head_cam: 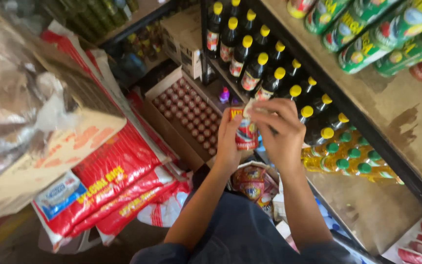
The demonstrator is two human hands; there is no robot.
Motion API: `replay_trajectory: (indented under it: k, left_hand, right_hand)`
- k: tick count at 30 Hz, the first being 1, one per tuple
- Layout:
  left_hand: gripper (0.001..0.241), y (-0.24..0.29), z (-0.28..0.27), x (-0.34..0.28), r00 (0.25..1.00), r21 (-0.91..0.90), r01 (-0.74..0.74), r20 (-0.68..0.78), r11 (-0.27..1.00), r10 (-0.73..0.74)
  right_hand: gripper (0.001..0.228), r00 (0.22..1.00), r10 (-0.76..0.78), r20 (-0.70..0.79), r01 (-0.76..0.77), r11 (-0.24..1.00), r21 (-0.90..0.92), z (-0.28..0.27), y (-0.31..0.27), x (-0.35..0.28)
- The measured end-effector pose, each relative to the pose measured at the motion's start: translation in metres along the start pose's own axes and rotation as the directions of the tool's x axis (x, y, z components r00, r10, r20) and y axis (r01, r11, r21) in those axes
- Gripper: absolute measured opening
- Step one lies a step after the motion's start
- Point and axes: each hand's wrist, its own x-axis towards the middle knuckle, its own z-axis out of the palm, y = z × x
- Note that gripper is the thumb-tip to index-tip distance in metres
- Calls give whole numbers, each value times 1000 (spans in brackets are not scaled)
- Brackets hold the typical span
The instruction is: Cleaning the exterior of a canned sardine container using a cloth.
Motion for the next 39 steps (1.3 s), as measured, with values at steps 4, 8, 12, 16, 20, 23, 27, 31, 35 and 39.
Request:
replay_trajectory:
  k: [4,8,12,16,20,23,27,31,35,39]
  left_hand:
    - [25,-4,0,-5,999,-114,-10,-37,993,6]
    - [21,-7,6,-21,995,32,-85,-42,996,87]
    - [23,-6,30,-39,997,30,-24,79,999,21]
    - [23,-17,12,-31,1000,-60,-19,10,998,19]
    - [24,-12,3,-33,998,-16,-15,-60,1000,14]
    - [24,-2,14,-42,998,-7,18,-58,1000,-18]
    - [25,-18,6,-28,988,-65,21,-154,998,-30]
    - [21,-7,5,-5,993,-30,-46,-115,998,42]
    - [22,-7,14,-8,997,27,-39,-62,999,40]
    - [22,7,16,-8,994,-12,-40,-107,999,38]
  right_hand:
    - [16,999,34,33,-35,999,36,-4,-15,-29]
    - [17,998,34,57,-39,996,77,-13,-13,-45]
    - [13,998,48,-33,-47,999,15,-26,-3,-29]
    - [13,999,49,12,-49,999,7,-20,-1,-58]
    - [12,994,97,44,-101,987,122,-15,0,-61]
    - [9,994,100,38,-104,988,114,-17,5,-45]
    - [15,996,88,34,-92,989,118,-9,14,-54]
    - [13,999,43,14,-45,981,188,-1,2,-41]
    - [10,1000,11,9,-12,993,120,-5,14,-22]
    - [11,1000,5,-8,-4,994,112,-1,1,-30]
